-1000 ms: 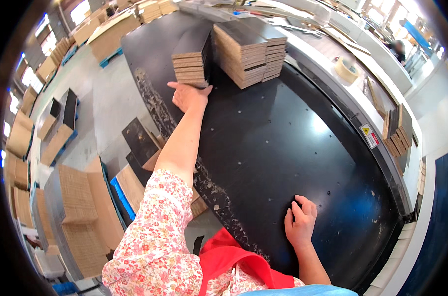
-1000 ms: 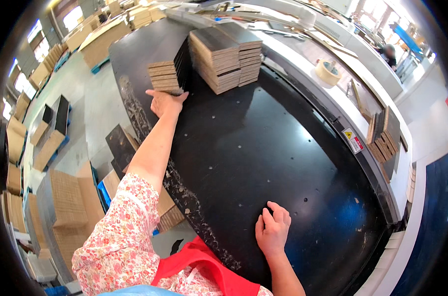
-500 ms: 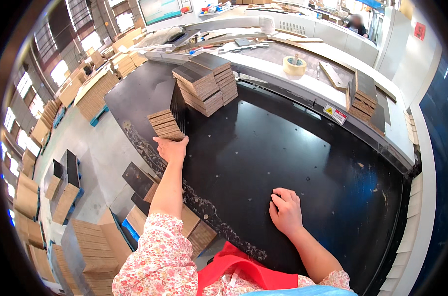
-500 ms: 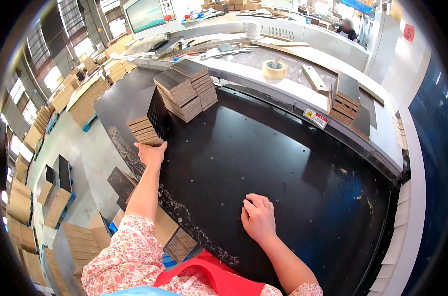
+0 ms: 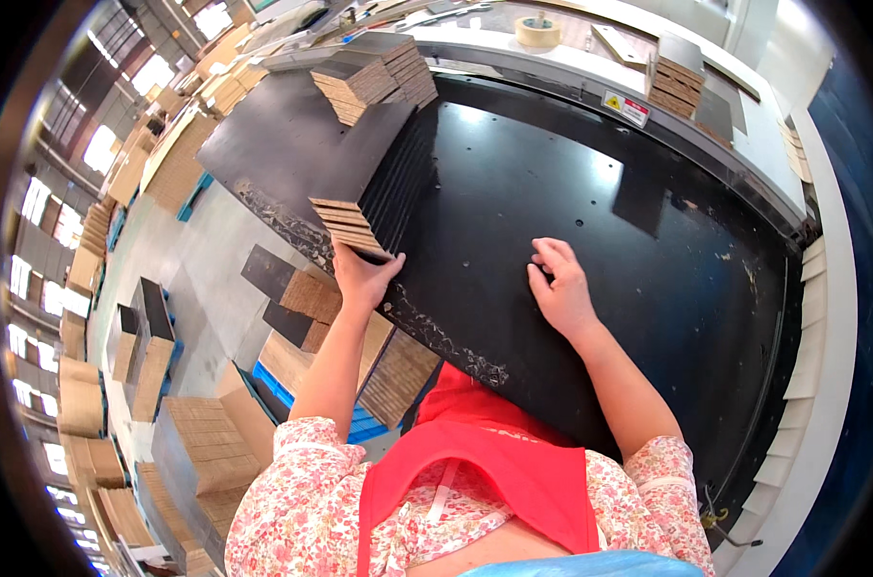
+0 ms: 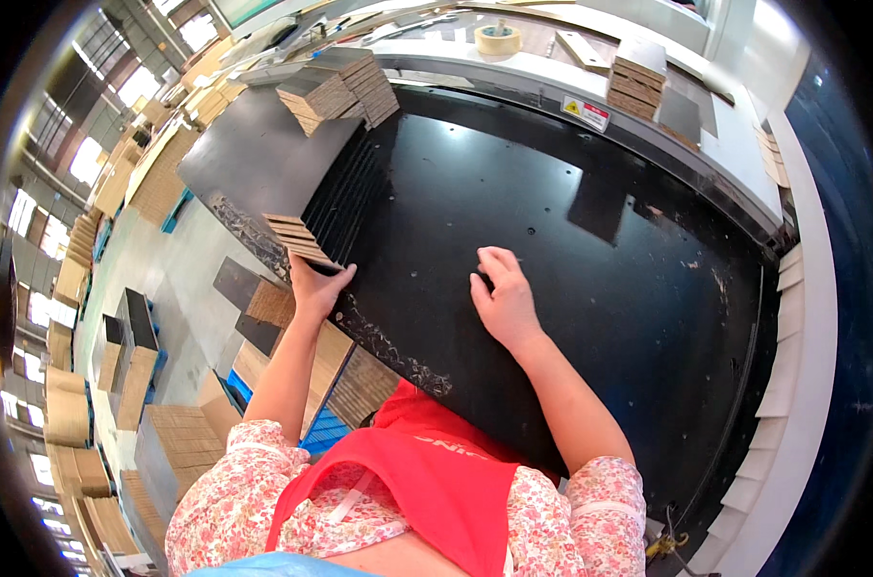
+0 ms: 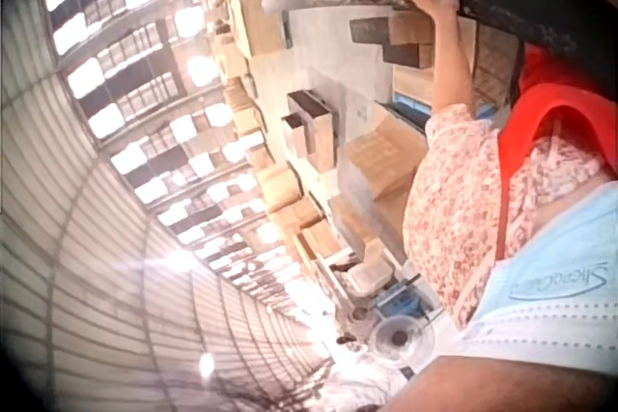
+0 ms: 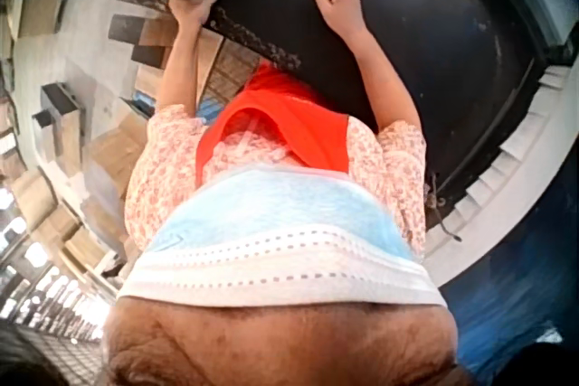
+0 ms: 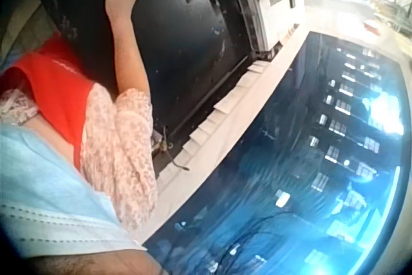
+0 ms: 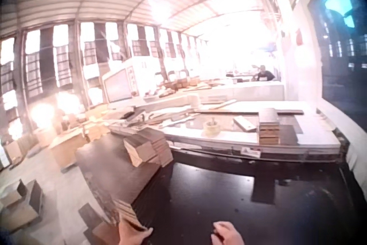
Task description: The person picks up and places stacks of black wooden blocks, aligns individual blocks against a guide on a conveyor belt, and brushes debris off the surface.
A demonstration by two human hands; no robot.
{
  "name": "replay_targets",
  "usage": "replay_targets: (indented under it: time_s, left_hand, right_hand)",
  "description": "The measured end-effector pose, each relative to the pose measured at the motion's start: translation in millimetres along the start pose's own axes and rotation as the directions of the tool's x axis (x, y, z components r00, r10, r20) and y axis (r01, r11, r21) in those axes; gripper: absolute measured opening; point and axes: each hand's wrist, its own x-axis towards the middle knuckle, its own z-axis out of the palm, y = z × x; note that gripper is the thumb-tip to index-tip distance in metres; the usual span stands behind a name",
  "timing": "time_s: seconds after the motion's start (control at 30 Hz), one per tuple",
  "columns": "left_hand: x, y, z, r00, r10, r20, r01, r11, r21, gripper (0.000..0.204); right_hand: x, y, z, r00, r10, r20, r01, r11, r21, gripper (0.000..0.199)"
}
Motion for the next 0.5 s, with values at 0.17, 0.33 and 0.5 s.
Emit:
replay_targets:
  time_s: [0.17, 0.33, 0.5]
  left_hand:
    - [-36, 17, -6, 0.937, 0.325, 0.125, -0.304, 0.938, -0.166, 0.092]
    - [-62, 59, 7, 0.770, 0.536, 0.346, -0.414, 0.833, -0.368, 0.091]
    - [-89, 115, 32, 0.543, 0.666, 0.512, -0.453, 0.746, -0.489, 0.101]
  right_hand:
    - [-14, -46, -79, 0.998, -0.069, 0.001, 0.068, 0.980, -0.188, 0.040]
    - [-20, -102, -144, 0.961, -0.253, 0.108, 0.275, 0.870, -0.410, 0.048]
    - [-31, -161, -180, 0.948, -0.181, 0.261, 0.313, 0.669, -0.674, 0.059]
